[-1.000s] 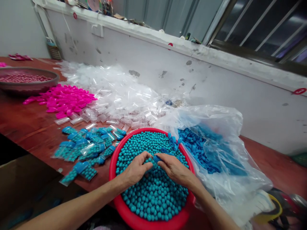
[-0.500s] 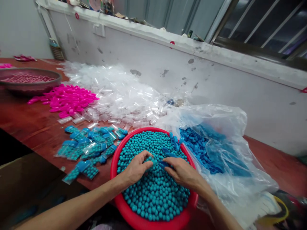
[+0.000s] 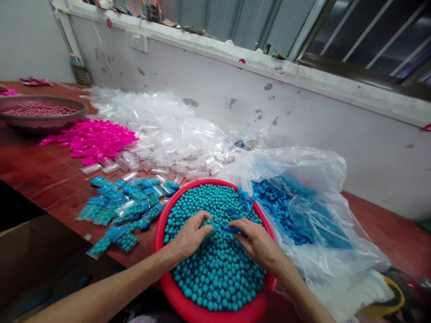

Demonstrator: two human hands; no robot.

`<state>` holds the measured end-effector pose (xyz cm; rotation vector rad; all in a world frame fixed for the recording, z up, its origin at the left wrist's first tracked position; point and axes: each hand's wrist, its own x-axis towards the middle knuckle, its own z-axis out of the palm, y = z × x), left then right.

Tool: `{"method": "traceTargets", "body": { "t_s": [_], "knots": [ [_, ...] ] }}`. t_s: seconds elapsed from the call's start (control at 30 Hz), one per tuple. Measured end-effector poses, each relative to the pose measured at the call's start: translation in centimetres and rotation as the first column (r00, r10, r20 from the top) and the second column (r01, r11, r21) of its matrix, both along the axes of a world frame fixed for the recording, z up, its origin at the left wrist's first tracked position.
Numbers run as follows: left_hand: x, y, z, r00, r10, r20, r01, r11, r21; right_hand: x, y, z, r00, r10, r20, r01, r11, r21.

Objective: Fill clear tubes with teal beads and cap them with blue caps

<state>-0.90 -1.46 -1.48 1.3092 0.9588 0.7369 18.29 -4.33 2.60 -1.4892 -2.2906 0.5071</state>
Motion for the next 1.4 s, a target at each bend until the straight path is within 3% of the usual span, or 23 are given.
{"method": "traceTargets", "body": {
  "t_s": [0.13, 0.33, 0.47, 0.57, 0.7, 0.8, 0.9, 1.03, 1.27, 1.4],
  "knots": [
    [0.2, 0.1, 0.1, 1.000, -0.015, 0.002, 0.015, 1.000, 0.016, -0.5, 0.1, -0.2, 0.986, -0.083, -0.143, 0.095, 0.992, 0.082],
    [0.1, 0.1, 0.5, 1.000, 0.012, -0.008, -0.012, 1.000, -0.024, -1.4, -0.2, -1.3, 0.969, 0.029, -0.246, 0.005, 0.991, 0.137],
    [0.1, 0.2, 0.7, 1.000, 0.028, -0.007, -0.029, 0.998, -0.053, -0.4, -0.6, -0.8, 0.964, -0.088, -0.249, 0.118, 0.987, 0.107],
    [0.2, 0.1, 0.6, 1.000, 0.016, 0.021, -0.015, 0.999, -0.047, -1.2, -0.5, -0.8, 0.946, -0.159, -0.283, 0.199, 0.973, 0.118],
    [0.1, 0.2, 0.2, 0.999, 0.015, 0.045, -0.014, 1.000, -0.014, -2.4, -0.4, -1.2, 0.963, -0.054, -0.263, 0.085, 0.991, 0.106],
    [0.0, 0.2, 0.2, 0.998, 0.037, 0.044, -0.035, 0.998, -0.042, -1.7, -0.6, -1.1, 0.969, -0.022, -0.247, 0.037, 0.998, 0.058],
    [0.1, 0.2, 0.4, 0.998, 0.028, 0.061, -0.025, 0.998, -0.050, -1.0, -0.8, -0.7, 0.951, -0.121, -0.284, 0.129, 0.992, 0.010],
    [0.2, 0.0, 0.6, 0.993, -0.024, 0.112, 0.028, 0.999, -0.028, -2.5, -0.5, -0.8, 0.881, -0.271, -0.388, 0.257, 0.962, -0.088],
    [0.0, -0.4, 0.8, 0.990, -0.064, 0.128, 0.068, 0.997, -0.032, -4.3, -0.3, -1.0, 0.796, -0.346, -0.496, 0.319, 0.937, -0.140],
    [0.1, -0.6, 0.8, 0.987, -0.061, 0.150, 0.068, 0.997, -0.039, -4.2, -0.4, -0.8, 0.819, -0.315, -0.480, 0.325, 0.944, -0.065]
  ]
}}
